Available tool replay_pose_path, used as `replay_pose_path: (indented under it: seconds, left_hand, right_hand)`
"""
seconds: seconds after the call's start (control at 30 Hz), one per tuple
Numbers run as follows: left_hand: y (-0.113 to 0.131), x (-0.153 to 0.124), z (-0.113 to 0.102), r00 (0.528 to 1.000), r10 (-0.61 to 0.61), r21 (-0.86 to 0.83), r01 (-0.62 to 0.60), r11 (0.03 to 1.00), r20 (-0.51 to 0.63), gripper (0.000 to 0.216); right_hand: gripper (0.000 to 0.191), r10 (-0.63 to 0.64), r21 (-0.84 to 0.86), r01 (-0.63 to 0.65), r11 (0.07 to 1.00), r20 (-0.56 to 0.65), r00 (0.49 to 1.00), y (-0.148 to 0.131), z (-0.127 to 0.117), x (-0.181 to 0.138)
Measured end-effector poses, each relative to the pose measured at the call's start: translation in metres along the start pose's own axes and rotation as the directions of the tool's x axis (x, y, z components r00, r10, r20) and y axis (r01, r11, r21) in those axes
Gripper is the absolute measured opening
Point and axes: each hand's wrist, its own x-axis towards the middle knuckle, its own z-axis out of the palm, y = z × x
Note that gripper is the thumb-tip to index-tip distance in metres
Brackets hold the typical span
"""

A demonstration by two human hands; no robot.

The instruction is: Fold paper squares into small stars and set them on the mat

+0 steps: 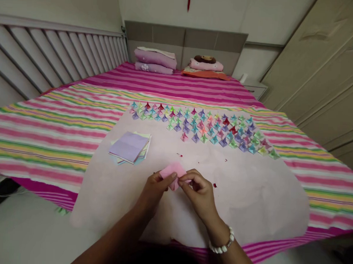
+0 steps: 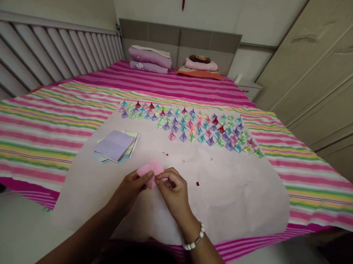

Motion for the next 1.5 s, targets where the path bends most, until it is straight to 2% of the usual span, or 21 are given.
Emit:
replay_pose_path:
  seconds: [0.17, 0.27, 0.33, 0.4, 0.47, 0.57, 0.67, 0.73, 0.87, 0.93, 1.17, 1.4, 1.5]
  left_hand:
    - [0.001, 0.001, -0.004, 0.996, 0.077, 0.026, -0.078, 0.997, 0.040, 0.041]
    - [0.008, -0.001, -0.007, 0.993, 0.090, 0.039, -0.094, 0.995, 0.082, 0.037]
    - [0.013, -0.001, -0.009, 0.994, 0.093, 0.047, -0.095, 0.994, 0.056, 0.034]
    - [0.017, -0.001, -0.011, 0.993, 0.113, 0.065, -0.115, 0.991, 0.024, 0.046]
    - [0.019, -0.001, -0.014, 0.982, 0.187, 0.106, -0.189, 0.976, 0.025, 0.044]
    - [0.020, -0.001, -0.018, 0.940, 0.317, 0.244, -0.338, 0.909, 0.124, 0.018]
    - [0.020, 0.000, -0.021, 0.896, 0.364, 0.329, -0.434, 0.839, 0.254, 0.013]
    - [0.020, 0.000, -0.022, 0.894, 0.362, 0.350, -0.439, 0.828, 0.264, 0.018]
    - [0.022, -0.003, -0.020, 0.935, 0.301, 0.382, -0.353, 0.854, 0.190, 0.030]
    - [0.022, -0.003, -0.019, 0.940, 0.298, 0.389, -0.341, 0.856, 0.167, 0.032]
    - [0.016, 0.000, -0.021, 0.878, 0.428, 0.461, -0.477, 0.748, 0.214, 0.016]
    - [0.013, 0.002, -0.020, 0.860, 0.461, 0.501, -0.503, 0.704, 0.217, 0.011]
    - [0.016, 0.002, -0.020, 0.862, 0.436, 0.451, -0.507, 0.735, 0.259, 0.008]
  right_hand:
    - [0.003, 0.114, 0.031, -0.112, 0.993, -0.046, 0.992, 0.000, -0.004, 0.002]
    - [0.005, 0.146, 0.072, -0.141, 0.987, -0.064, 0.987, 0.000, -0.005, 0.004]
    - [0.006, 0.163, 0.089, -0.157, 0.984, -0.076, 0.984, -0.001, -0.006, 0.004]
    - [0.008, 0.173, 0.092, -0.165, 0.982, -0.086, 0.981, -0.001, -0.006, 0.005]
    - [0.009, 0.173, 0.097, -0.164, 0.982, -0.090, 0.981, -0.002, -0.005, 0.005]
    - [0.010, 0.173, 0.103, -0.164, 0.981, -0.086, 0.981, -0.003, -0.005, 0.005]
    - [0.012, 0.181, 0.081, -0.175, 0.981, -0.077, 0.980, -0.004, -0.006, 0.005]
    - [0.012, 0.182, 0.067, -0.178, 0.982, -0.064, 0.981, -0.005, -0.007, 0.004]
    - [0.013, 0.163, 0.042, -0.162, 0.986, -0.034, 0.986, -0.007, -0.007, 0.003]
    - [0.014, 0.132, 0.037, -0.131, 0.991, -0.018, 0.991, -0.006, -0.007, 0.003]
    - [0.019, -0.026, -0.080, 0.027, 0.996, 0.014, 1.000, -0.005, -0.007, 0.004]
    - [0.005, -0.045, -0.162, 0.052, 0.985, 0.048, 0.998, -0.008, -0.007, 0.004]
    - [0.004, -0.053, -0.139, 0.057, 0.989, 0.038, 0.998, -0.009, -0.008, 0.004]
